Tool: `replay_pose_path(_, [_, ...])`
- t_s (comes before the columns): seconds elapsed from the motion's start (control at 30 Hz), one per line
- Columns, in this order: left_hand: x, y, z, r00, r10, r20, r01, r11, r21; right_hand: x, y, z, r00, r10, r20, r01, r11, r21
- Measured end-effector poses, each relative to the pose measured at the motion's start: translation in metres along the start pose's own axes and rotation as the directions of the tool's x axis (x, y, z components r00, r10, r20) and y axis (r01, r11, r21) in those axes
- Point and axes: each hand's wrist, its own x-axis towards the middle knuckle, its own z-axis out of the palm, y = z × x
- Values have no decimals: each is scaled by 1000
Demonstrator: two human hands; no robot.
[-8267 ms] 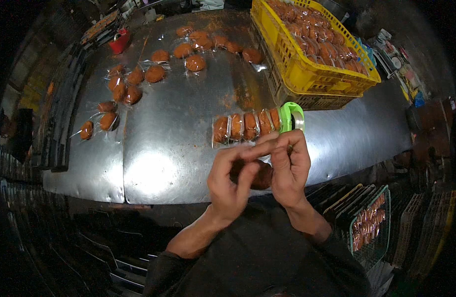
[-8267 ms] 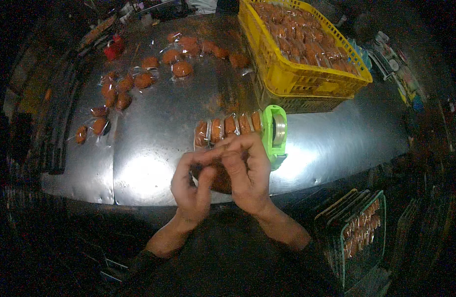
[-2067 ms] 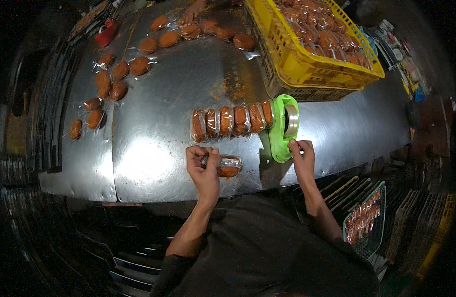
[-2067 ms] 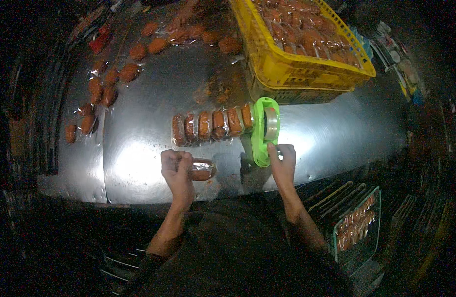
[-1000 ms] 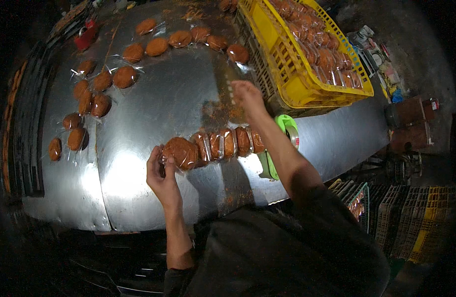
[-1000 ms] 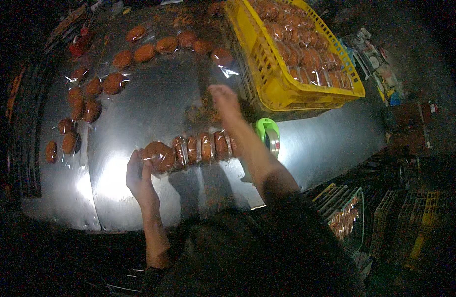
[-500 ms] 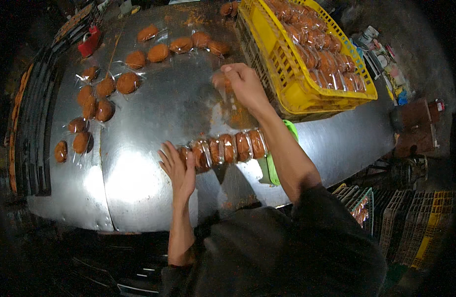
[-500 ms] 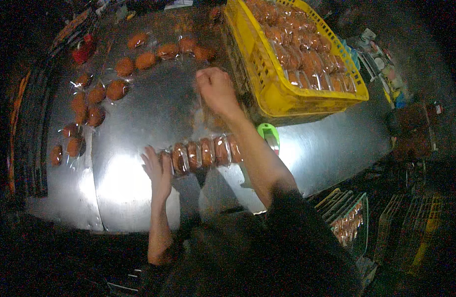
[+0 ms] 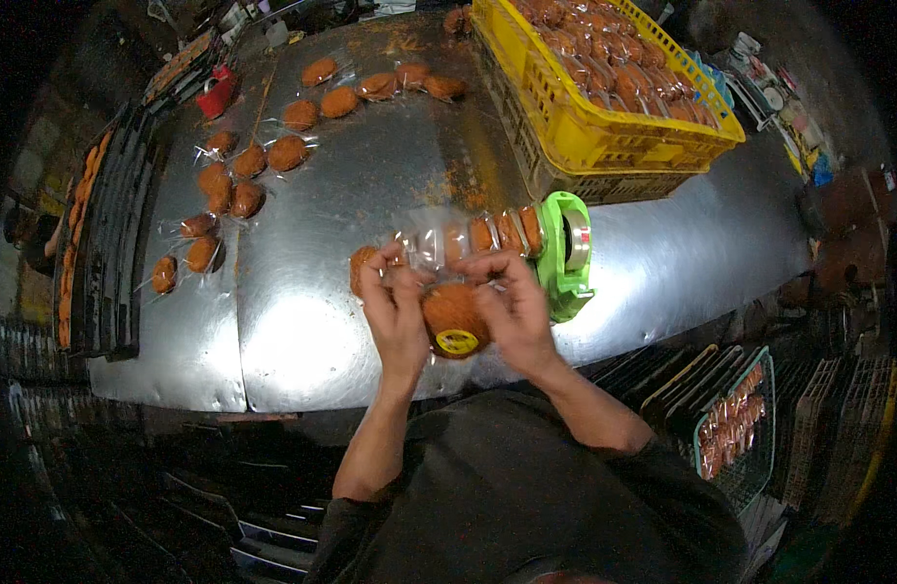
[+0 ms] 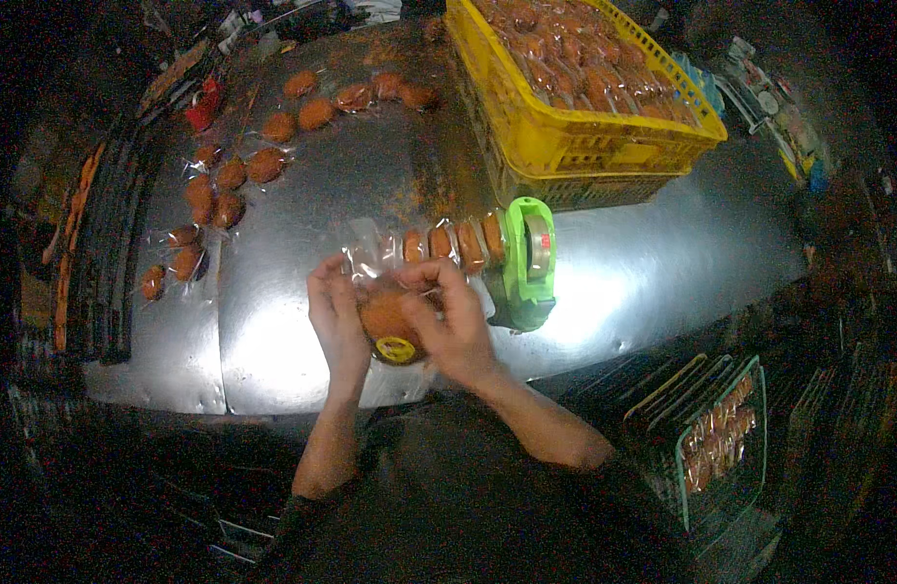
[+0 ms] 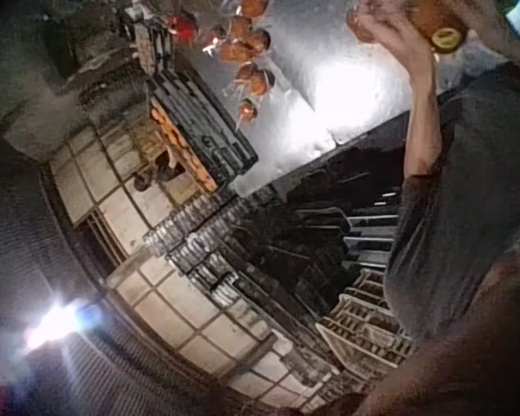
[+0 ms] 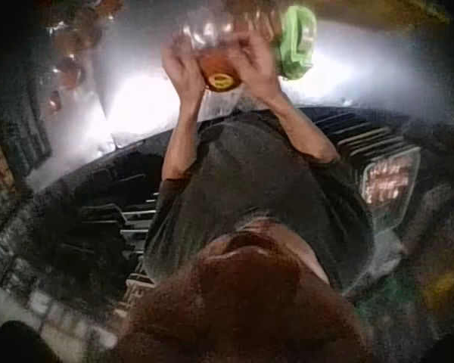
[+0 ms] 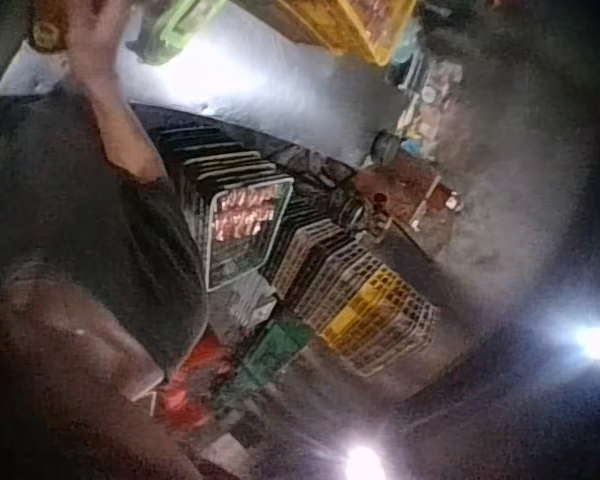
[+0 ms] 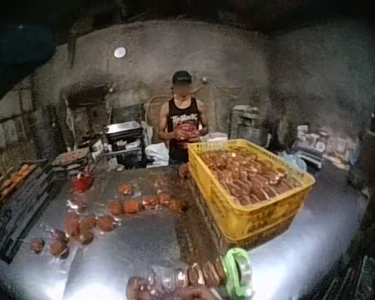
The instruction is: The person wraps round brown food items in clear plastic bags using a tape dispenser to seal them. The wrapped items are placed on a metal table and into a yellow crate.
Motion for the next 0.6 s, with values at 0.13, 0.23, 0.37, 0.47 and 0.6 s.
replay_pose_path(0.13, [-38, 10, 6, 993, 25, 114, -19, 998, -52, -20, -34, -20, 986, -161, 33, 164, 979, -125])
replay_pose_path(0.23, [-44, 23, 15, 998, -51, 25, 56, 948, -313, -24, -29, -17, 983, 10, -181, 75, 886, 457])
replay_pose_path(0.37, [-50, 40, 8, 997, 72, -28, -77, 964, -254, -39, -57, -25, 953, -298, -61, 285, 944, -167])
replay_pose_path(0.47, [-50, 43, -4, 985, 172, -10, -172, 985, -3, -46, -56, -13, 951, -258, -172, 268, 963, 34])
replay_pose_path(0.6, [-37, 38, -8, 956, -201, 215, 206, 979, -1, -41, -58, 10, 972, -61, -229, 140, 927, 348])
